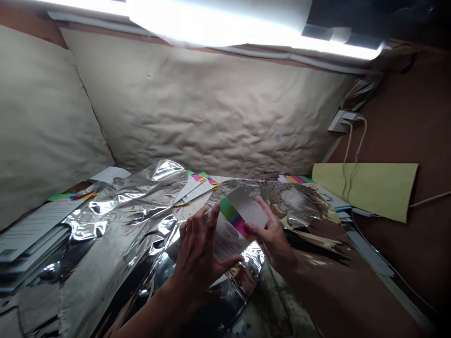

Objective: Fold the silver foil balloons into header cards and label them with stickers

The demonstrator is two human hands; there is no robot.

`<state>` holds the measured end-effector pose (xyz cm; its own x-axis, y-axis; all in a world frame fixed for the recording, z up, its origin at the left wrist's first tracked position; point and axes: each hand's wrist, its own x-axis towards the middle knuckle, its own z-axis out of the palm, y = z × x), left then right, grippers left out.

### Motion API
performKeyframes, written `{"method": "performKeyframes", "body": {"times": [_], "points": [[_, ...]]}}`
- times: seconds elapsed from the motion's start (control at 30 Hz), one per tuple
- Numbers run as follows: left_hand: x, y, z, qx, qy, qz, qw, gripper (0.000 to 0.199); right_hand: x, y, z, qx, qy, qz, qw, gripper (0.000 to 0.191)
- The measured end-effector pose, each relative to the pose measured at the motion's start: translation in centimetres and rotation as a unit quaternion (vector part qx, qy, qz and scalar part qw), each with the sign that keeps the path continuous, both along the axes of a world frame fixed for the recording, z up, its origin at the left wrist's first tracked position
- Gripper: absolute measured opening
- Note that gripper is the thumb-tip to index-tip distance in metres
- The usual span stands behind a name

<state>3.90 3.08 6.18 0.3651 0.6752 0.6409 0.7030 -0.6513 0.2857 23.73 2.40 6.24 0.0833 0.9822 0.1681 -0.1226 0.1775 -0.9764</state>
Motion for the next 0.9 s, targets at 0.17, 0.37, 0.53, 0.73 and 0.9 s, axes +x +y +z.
{"method": "performKeyframes", "body": {"times": [0.17,0.37,0.53,0.73,0.9], "points": [[-1.4,0.3,2.1,-0.112,-0.034,-0.123,0.985,0.062,2.3,0.4,2.8,0.039,-0.077,-0.023,0.996,0.099],[-1.3,-0.2,2.6,-0.194,-0.103,-0.205,0.954,0.022,2.7,0.0,6.4,0.010,-0.132,0.082,0.988,0.088],[-0.3,1.0,1.2,-0.363,-0.349,-0.214,0.837,0.062,2.5,1.6,4.9,-0.024,-0.149,0.161,0.975,0.058],[-0.9,4.1,-0.4,-0.428,-0.269,-0.156,0.849,0.045,1.5,2.9,0.5,-0.052,-0.210,0.192,0.957,0.022],[-1.4,4.9,-2.3,-0.348,-0.076,-0.067,0.932,0.006,1.0,2.6,-2.9,0.047,-0.419,0.127,0.898,0.017]]}}
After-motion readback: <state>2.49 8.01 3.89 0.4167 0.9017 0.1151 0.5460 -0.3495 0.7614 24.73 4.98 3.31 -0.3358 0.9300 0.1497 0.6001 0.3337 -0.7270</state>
